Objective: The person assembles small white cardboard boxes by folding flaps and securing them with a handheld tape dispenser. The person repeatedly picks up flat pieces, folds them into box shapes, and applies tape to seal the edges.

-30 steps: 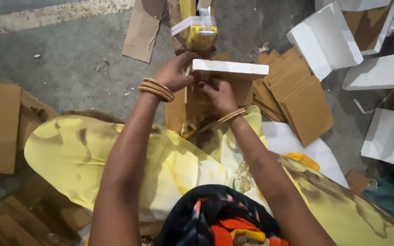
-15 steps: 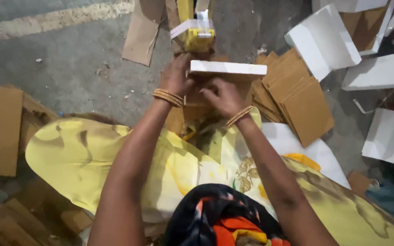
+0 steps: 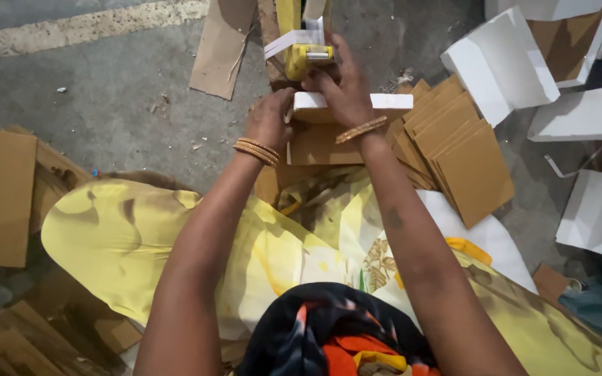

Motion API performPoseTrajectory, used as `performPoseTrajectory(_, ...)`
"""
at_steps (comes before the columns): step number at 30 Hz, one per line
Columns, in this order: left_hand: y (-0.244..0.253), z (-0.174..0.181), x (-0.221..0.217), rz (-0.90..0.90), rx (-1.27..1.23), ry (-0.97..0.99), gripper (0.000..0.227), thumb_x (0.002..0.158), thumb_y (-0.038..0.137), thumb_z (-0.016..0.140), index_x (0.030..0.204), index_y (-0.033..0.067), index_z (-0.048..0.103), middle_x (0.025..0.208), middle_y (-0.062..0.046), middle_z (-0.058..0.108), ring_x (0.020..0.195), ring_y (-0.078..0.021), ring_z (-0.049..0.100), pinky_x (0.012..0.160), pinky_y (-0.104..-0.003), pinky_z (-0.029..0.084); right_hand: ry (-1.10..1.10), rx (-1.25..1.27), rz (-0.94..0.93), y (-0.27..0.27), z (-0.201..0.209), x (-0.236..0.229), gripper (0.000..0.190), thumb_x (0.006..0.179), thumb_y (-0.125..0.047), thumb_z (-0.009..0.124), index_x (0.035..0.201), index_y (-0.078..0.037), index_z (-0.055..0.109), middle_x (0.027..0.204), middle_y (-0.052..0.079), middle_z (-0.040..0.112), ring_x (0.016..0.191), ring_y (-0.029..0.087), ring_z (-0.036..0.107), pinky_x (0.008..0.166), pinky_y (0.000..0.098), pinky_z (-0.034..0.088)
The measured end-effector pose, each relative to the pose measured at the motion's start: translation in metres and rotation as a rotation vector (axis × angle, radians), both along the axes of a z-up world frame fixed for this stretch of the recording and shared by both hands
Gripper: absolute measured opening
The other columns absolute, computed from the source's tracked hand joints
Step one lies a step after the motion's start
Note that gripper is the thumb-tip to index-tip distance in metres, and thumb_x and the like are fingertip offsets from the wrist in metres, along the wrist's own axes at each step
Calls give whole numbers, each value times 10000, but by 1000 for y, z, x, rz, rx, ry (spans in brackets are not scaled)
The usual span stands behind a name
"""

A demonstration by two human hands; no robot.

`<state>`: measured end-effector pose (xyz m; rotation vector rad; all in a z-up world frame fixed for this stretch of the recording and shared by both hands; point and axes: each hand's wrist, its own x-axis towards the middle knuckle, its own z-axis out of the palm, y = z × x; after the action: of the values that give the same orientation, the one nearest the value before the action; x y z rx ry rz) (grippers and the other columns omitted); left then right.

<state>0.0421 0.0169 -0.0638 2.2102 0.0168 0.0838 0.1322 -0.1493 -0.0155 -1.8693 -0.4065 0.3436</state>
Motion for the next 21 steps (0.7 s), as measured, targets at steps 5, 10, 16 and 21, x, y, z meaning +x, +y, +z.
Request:
performPoseTrajectory(5, -5, -6, -5, -7, 102, -32, 485, 755, 63, 758, 1221, 134, 640, 1187, -120, 712, 1113, -382, 648, 899, -477, 522, -211, -197, -76, -4, -12, -3, 953, 850, 54, 777, 1595, -151, 218, 1276, 202, 682, 1042, 259, 720, 840, 357, 616)
performPoseTrajectory(10, -12, -4, -29, -33, 20, 97, 525, 755, 116, 792, 1243, 91, 598, 1209, -175, 680, 1113, -388, 623, 911, -476, 511, 313, 29, -23, -22, -27, -16, 956, 761, 66, 769, 1550, -82, 251, 1200, 197, 695, 971, 200, 758, 818, 345, 653)
performPoseTrajectory(16, -1, 32, -37, -104, -266, 193, 652, 622, 114, 882, 1184, 92, 551, 1170, -115, 657, 1126, -304, 658, 964, -410, 526, 510, -141, 52, -26, -37, -10, 444, 871, 18, 800, 1293, 72, 673, 1164, 171, 793, 1001, 214, 783, 886, 343, 647)
performPoseTrajectory(21, 0, 46, -33, -241, -295, -41, 595, 663, 79, 901, 1198, 116, 645, 1370, -128, 557, 1310, -330, 561, 1092, -403, 487, 467, 42, 67, -21, -35, -3, 671, 785, 44, 806, 1376, -20, 496, 1205, 125, 719, 1047, 205, 725, 861, 345, 638)
